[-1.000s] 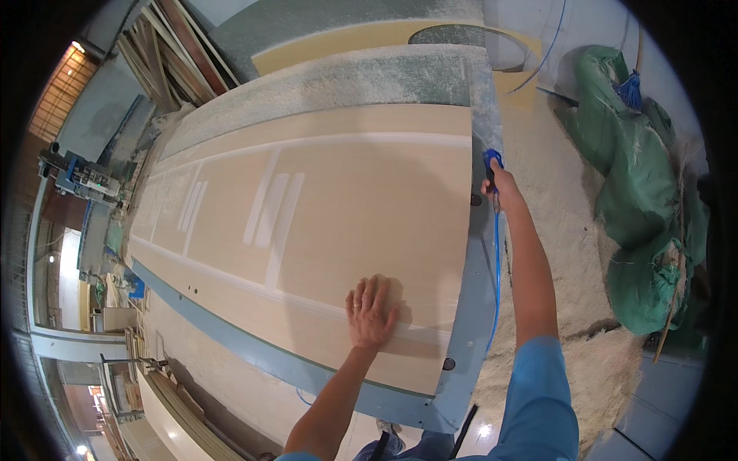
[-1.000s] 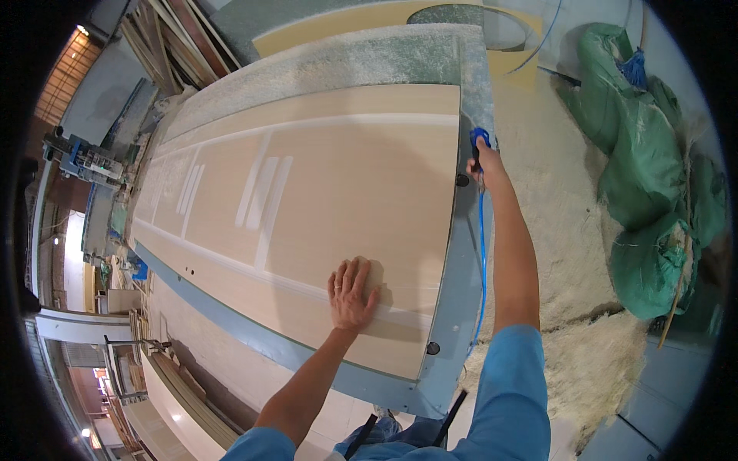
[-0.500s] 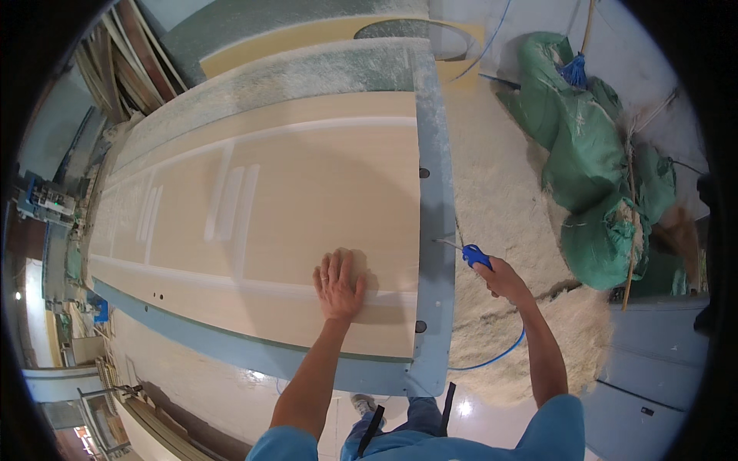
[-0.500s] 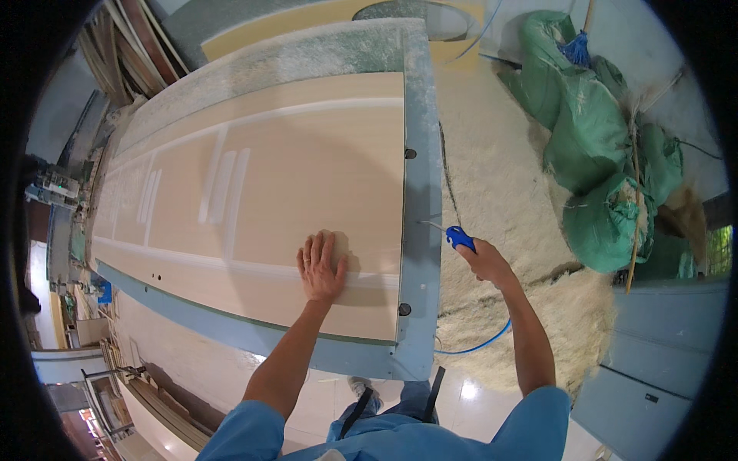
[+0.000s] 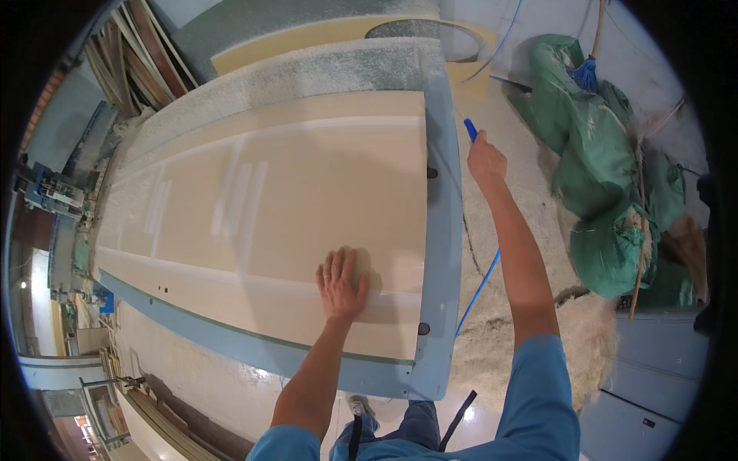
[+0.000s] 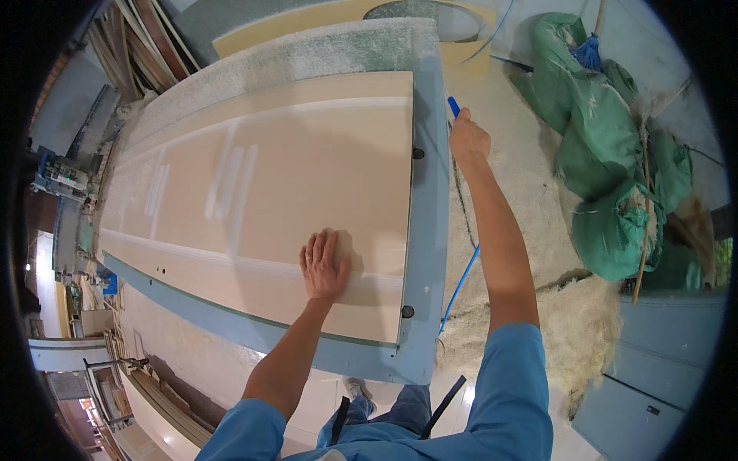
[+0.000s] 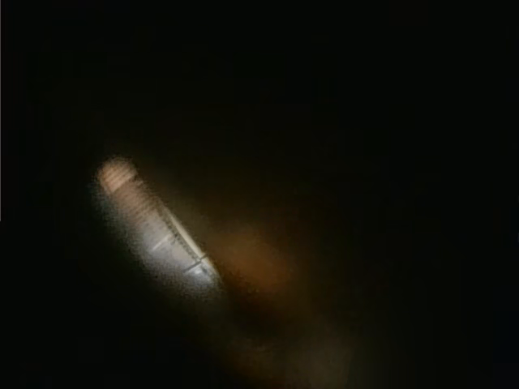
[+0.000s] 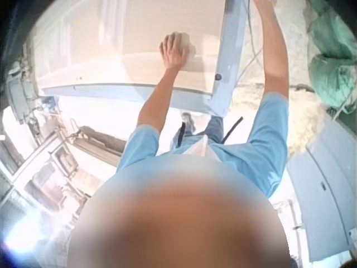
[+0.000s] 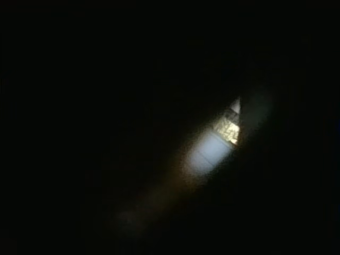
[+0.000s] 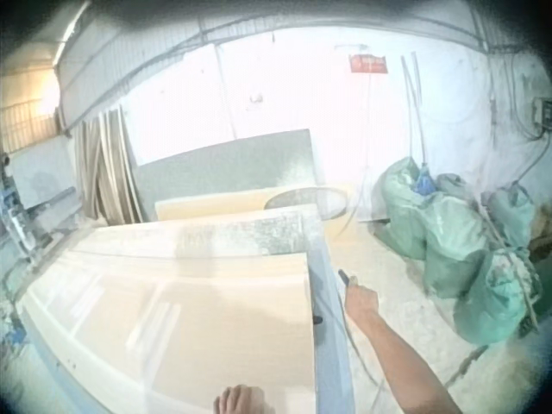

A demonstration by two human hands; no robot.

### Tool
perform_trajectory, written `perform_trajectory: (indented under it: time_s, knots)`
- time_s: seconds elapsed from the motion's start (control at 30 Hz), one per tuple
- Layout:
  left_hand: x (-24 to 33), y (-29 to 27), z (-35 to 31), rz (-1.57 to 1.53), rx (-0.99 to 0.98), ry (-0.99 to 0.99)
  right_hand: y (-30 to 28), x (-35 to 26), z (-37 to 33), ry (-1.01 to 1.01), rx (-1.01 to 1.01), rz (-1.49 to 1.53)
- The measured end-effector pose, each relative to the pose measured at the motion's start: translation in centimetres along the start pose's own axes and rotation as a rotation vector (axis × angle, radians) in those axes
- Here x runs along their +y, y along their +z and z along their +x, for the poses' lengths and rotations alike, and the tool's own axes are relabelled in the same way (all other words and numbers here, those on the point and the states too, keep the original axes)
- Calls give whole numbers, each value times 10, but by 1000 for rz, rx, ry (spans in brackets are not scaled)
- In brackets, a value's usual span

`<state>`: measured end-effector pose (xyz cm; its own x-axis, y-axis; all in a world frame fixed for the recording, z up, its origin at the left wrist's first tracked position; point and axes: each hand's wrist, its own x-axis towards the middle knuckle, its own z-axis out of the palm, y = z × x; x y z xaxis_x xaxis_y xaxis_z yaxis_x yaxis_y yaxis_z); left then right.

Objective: The person measures a large panel on a machine using a tape measure, then uses an air blower to remove dust from the panel surface. The person walks around the workshop, handles the tape measure and blower, and wipes the panel with their hand while blowing air.

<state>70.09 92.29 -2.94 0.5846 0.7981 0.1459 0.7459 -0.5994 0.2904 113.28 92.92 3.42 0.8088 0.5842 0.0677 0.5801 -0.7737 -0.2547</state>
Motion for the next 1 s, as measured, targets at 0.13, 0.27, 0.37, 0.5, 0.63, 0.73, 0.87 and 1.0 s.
perform_trajectory:
  time_s: [0.13,0.27,0.37,0.5,0.63,0.73,0.87,1.0]
  knots:
    - [0,4,-2,-4,42,-5,-18,12,-28,-60,7,-84]
    - [-16,19,1,-60,106,60,-50,54,-146,-64,-215,-172]
    - [-10,22,-31,-220,206,152,-80,79,-276,-88,-384,-141]
    - [72,13,-181,-1046,-77,315,-137,85,-428,-49,-516,-219]
    - [137,-46,-374,-1731,-1235,-45,-178,43,-509,434,-617,730]
    - [94,-92,-442,-1550,-1517,313,-181,6,-521,432,-573,998]
    - [-90,-106,-482,-959,-1064,321,-161,-31,-517,470,-479,913]
    - [-367,-152,-551,-315,-801,-135,-132,-49,-550,302,-967,764]
